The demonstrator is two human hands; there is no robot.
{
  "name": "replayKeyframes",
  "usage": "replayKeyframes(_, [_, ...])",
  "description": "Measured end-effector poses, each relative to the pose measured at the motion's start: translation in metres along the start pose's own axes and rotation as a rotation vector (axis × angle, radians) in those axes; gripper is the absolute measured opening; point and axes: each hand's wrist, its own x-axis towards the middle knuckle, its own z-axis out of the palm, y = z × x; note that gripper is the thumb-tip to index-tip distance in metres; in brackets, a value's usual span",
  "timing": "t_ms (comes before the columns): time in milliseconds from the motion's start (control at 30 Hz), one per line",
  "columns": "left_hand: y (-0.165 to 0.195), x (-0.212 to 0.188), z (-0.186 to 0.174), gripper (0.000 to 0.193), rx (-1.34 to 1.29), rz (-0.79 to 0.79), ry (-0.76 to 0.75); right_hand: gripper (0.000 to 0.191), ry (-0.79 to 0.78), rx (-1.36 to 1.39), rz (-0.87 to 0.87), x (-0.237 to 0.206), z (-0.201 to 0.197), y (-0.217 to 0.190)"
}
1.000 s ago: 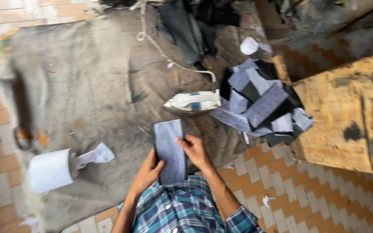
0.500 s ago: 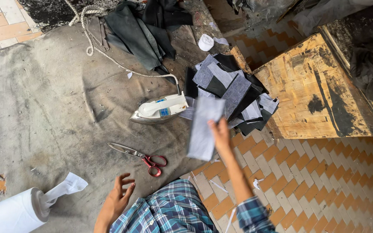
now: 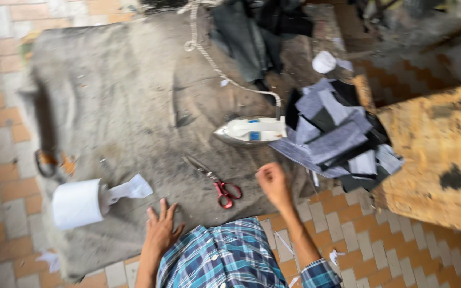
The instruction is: The person unrolls a strip of white fusible interfacing from a roll onto dark fabric strips laid on a padded table, smooths it flat, presses it with a clothes iron, and cuts the interfacing free with scissors. The person repeats this lay-out, iron, and cut cycle on successive fabric strips.
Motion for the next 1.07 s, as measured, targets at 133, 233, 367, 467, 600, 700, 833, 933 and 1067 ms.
replayKeyframes(133, [0.016, 0.003, 0.001, 0.077, -0.027, -0.042, -0.094, 0.063, -0.36, -0.413, -0.299, -0.023, 0.091, -0.041])
replayKeyframes(233, [0.012, -0.002, -0.014, 0.066, -0.114, -0.058, -0.03, 0.062, -0.429, -0.652, -0.242, -0.018, 0.103, -0.049])
replayKeyframes(367, [-0.002, -0.004, -0.03, 0.063, -0.231, -0.086, -0.006, 0.046, -0.541, -0.822, -0.204, -0.001, 0.073, -0.028])
replayKeyframes(467, [-0.02, -0.009, -0.034, 0.063, -0.332, -0.002, -0.05, 0.044, -0.455, -0.765, -0.272, 0.004, 0.022, -0.007])
replayKeyframes(600, [-0.028, -0.01, -0.026, 0.062, -0.338, -0.016, -0.221, 0.041, -0.367, -0.81, -0.191, 0.017, -0.047, 0.017])
replayKeyframes(700, [-0.034, -0.009, -0.017, 0.061, -0.314, -0.026, -0.249, 0.039, -0.297, -0.892, -0.122, 0.028, -0.078, 0.028])
replayKeyframes(833, [-0.046, -0.006, -0.005, 0.068, -0.29, -0.009, -0.276, 0.021, -0.231, -0.834, 0.097, 0.061, -0.107, 0.017])
replayKeyframes(933, [-0.049, 0.004, 0.008, 0.087, -0.225, -0.022, -0.306, 0.008, -0.041, -0.727, 0.084, 0.109, -0.128, -0.018])
replayKeyframes(1067, [-0.045, 0.009, 0.029, 0.102, -0.046, -0.043, -0.433, 0.011, 0.059, -0.483, -0.204, 0.189, -0.11, -0.075])
